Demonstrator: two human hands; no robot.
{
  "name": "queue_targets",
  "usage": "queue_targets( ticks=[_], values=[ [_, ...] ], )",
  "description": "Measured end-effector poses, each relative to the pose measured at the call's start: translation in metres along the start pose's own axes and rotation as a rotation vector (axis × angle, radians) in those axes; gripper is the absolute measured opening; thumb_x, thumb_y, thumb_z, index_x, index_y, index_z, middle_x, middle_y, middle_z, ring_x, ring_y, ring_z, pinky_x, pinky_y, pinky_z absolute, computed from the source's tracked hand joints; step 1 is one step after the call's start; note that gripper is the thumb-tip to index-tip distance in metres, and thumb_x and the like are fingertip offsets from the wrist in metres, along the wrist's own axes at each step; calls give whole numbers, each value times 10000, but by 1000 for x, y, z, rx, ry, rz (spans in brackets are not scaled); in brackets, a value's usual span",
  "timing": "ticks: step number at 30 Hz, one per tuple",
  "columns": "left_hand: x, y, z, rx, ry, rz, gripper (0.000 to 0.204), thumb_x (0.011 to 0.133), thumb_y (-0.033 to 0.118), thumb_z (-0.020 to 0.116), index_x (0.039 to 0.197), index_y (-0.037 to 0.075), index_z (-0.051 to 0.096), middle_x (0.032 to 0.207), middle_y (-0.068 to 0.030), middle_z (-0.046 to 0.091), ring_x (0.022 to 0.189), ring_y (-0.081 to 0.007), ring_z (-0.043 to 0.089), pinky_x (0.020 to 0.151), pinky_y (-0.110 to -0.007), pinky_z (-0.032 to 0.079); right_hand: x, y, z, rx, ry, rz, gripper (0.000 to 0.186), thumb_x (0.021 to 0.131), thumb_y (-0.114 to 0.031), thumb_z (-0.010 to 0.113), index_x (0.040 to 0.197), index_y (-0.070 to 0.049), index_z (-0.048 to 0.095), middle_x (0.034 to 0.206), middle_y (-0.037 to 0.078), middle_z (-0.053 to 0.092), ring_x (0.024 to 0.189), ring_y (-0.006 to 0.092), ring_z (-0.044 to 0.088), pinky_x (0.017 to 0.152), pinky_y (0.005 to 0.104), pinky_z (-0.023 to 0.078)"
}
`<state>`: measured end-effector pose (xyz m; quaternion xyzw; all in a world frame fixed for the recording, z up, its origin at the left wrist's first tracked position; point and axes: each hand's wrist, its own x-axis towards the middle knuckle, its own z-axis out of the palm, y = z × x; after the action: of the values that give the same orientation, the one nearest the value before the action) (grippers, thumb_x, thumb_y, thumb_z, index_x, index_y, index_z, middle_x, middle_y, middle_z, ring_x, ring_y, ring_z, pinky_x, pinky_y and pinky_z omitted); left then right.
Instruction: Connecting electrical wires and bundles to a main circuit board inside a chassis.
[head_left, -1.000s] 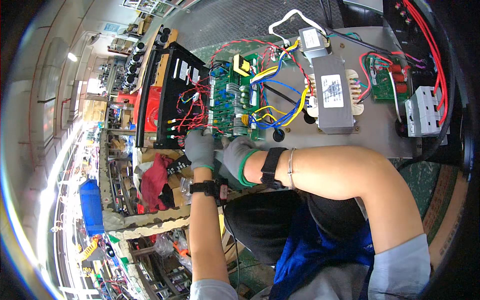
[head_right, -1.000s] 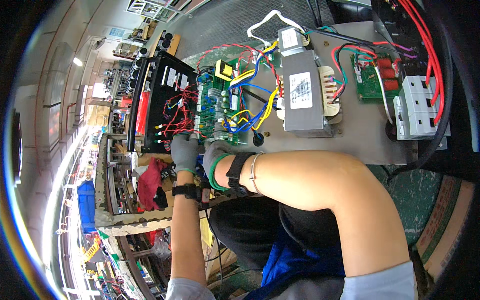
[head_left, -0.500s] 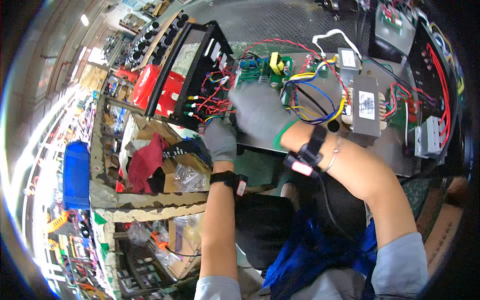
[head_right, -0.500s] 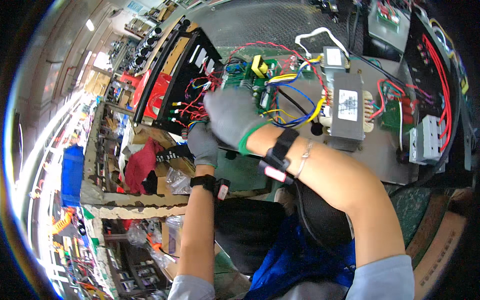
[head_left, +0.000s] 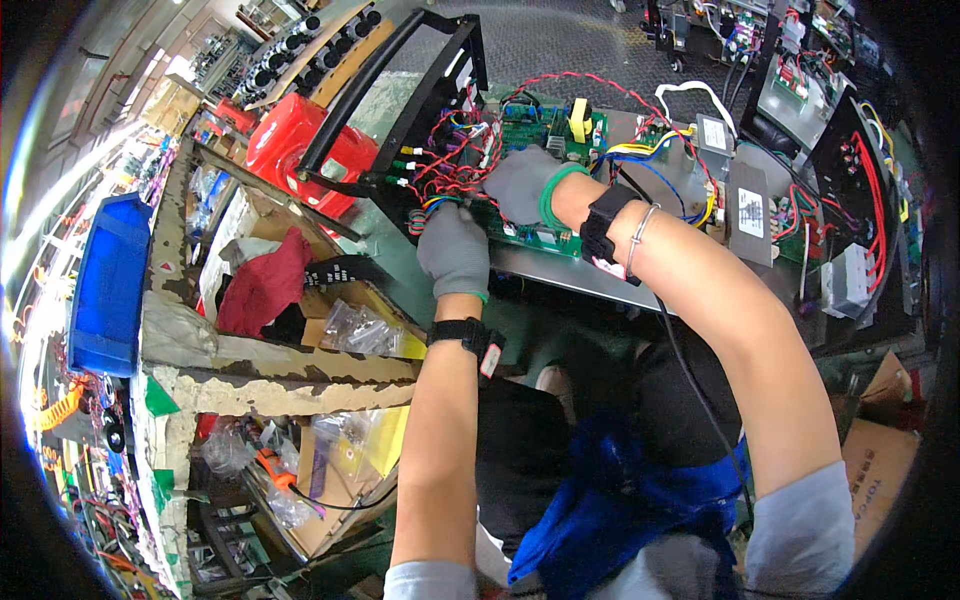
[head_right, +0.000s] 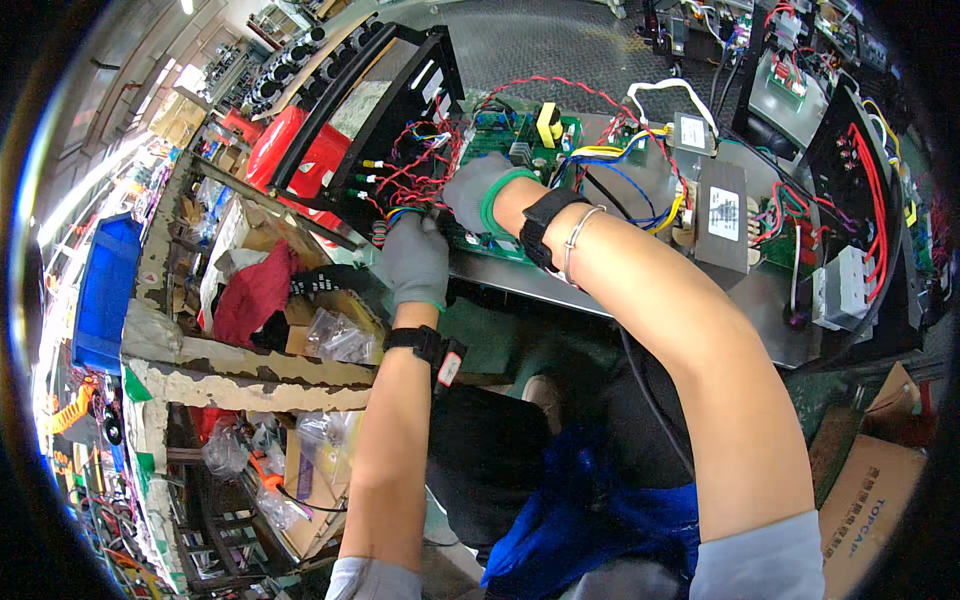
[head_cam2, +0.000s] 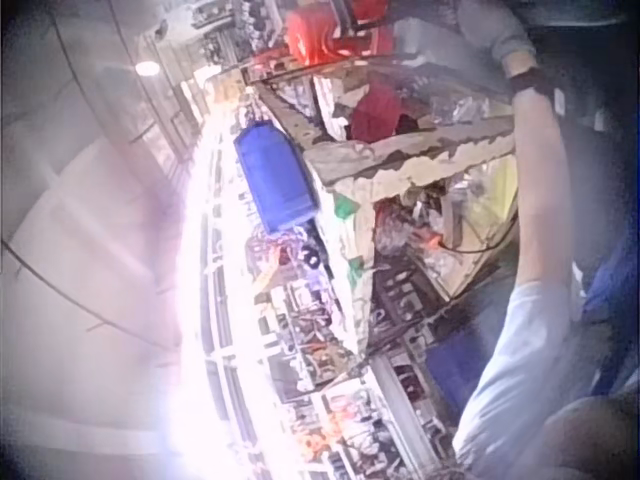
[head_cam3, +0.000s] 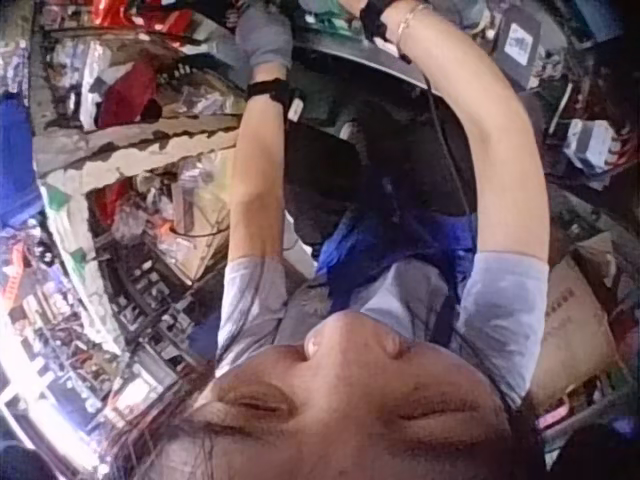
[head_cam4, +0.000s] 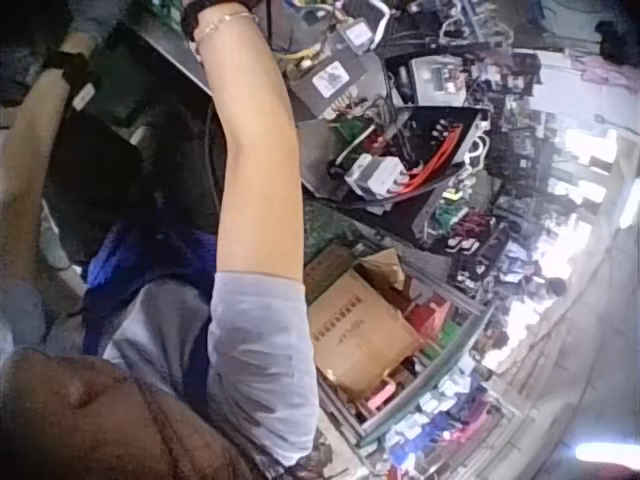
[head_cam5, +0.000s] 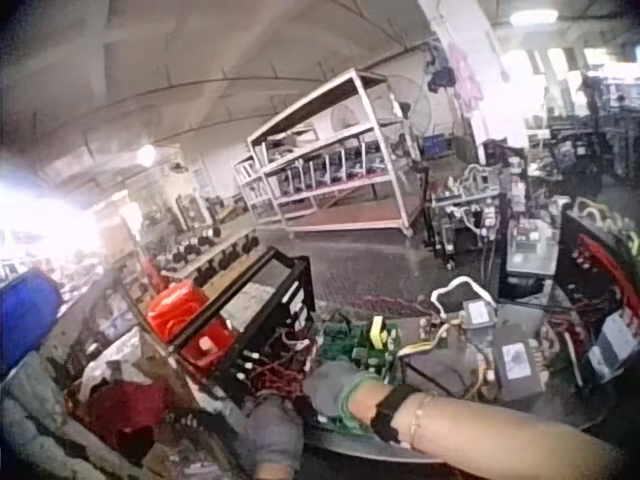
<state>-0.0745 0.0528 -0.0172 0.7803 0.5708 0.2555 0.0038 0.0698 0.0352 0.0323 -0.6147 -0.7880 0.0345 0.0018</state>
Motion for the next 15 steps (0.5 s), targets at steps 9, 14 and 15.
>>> queue_targets(
  ticks=[9, 14, 15],
  values=[
    [-4, 0, -10, 8, -97, 45, 229, 733, 97, 552, 953, 36, 573, 892, -225, 613, 810, -394, 603, 703, -475, 477, 9, -11, 7, -67, 137, -8, 167, 732, -162, 569, 816, -81, 689, 828, 122, 673, 783, 295, 656, 631, 403, 509],
    [-10, 5, -23, 97, -137, 83, 298, 697, 76, 558, 993, 32, 560, 931, -212, 610, 833, -388, 605, 720, -465, 486, 15, -7, 7, -119, 116, -96, 178, 739, -153, 564, 833, -90, 700, 827, 115, 681, 770, 289, 665, 622, 394, 512],
    [-10, 1, -24, 125, -141, 101, 302, 700, 76, 561, 998, 29, 559, 926, -208, 612, 838, -382, 606, 724, -460, 488, 15, -9, 4, -124, 119, -105, 176, 739, -150, 563, 831, -86, 699, 829, 113, 681, 771, 287, 666, 623, 391, 512]
  ],
)
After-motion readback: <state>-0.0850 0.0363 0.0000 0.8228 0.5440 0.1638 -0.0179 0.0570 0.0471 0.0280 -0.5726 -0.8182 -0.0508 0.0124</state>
